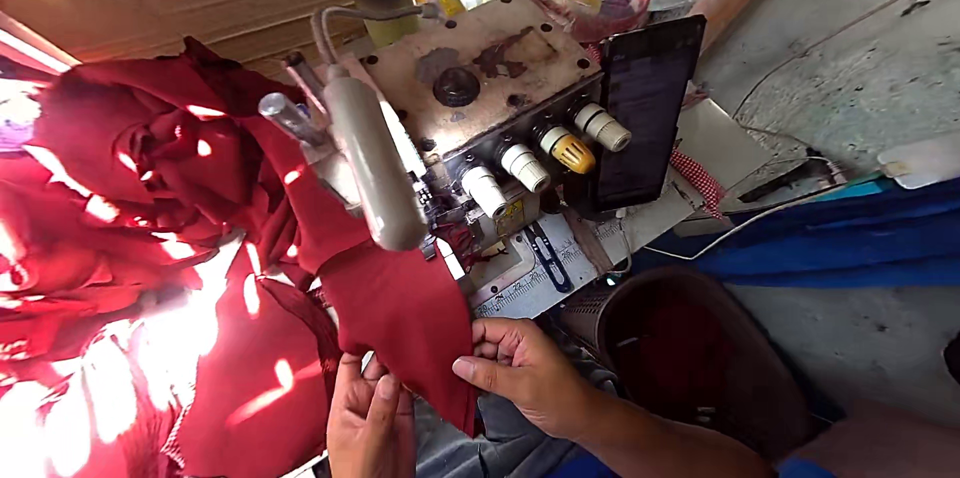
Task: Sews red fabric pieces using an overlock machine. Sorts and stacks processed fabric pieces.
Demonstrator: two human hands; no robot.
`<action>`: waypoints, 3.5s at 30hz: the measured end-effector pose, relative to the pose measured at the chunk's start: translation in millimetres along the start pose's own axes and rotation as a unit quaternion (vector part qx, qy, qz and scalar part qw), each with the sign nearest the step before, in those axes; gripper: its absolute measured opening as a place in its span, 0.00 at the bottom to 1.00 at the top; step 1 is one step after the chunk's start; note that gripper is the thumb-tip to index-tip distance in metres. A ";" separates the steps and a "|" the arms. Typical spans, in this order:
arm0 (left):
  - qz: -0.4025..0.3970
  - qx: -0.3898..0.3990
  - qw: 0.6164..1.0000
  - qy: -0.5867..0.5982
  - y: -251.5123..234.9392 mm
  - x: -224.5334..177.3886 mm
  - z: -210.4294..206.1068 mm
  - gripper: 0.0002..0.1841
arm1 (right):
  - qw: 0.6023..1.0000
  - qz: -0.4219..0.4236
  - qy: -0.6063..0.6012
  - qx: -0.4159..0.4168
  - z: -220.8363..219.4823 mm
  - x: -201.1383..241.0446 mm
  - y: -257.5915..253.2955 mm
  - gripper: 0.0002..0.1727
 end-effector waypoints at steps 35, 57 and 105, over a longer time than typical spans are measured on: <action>-0.394 0.264 0.635 -0.609 -62.3 -48.8 -60.1 0.11 | 0.999 0.026 -0.026 -0.009 2.9 5.0 -26.4 0.05; -0.087 -0.013 0.982 -0.170 6.6 -3.7 -5.8 0.18 | 0.995 0.042 0.082 -0.041 5.4 3.3 -8.7 0.09; -0.087 -0.002 0.965 -0.249 -16.6 1.1 -51.5 0.04 | 0.993 0.043 0.101 -0.032 24.6 7.7 -13.6 0.13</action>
Point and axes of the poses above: each hand's wrist, its own y-axis away from the middle knuckle, its own z-axis out of the back of the hand, x = y × z, the point moved 3 cm from there along -y, towards the middle knuckle, and after that the axes turned 6 degrees about y, right-handed, at the moved point
